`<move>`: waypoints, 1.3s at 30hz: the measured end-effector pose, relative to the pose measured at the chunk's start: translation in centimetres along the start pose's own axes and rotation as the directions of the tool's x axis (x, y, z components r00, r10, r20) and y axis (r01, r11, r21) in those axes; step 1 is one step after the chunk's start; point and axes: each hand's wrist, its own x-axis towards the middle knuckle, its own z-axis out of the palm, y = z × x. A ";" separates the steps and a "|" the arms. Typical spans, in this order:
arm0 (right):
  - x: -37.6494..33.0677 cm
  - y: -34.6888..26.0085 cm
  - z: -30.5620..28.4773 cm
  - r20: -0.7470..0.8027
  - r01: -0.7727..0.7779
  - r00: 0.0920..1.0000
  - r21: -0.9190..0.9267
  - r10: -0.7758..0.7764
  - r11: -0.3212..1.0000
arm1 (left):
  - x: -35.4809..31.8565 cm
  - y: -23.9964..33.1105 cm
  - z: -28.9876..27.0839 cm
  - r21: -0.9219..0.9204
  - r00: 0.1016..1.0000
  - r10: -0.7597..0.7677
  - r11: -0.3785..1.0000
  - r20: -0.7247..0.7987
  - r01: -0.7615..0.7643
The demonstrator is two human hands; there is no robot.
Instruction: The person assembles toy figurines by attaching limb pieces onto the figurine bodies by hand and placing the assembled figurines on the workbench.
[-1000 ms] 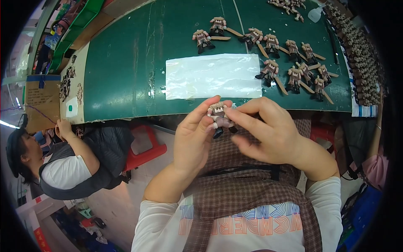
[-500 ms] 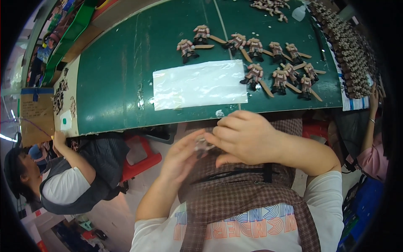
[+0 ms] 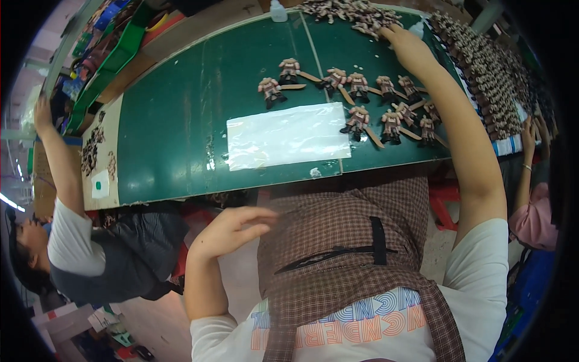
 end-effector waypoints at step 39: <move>-3.6 -15.8 -9.9 0.097 -0.041 0.994 0.756 -0.049 0.653 | 9.9 6.2 -7.2 -0.309 0.675 0.337 0.697 -0.656 -0.648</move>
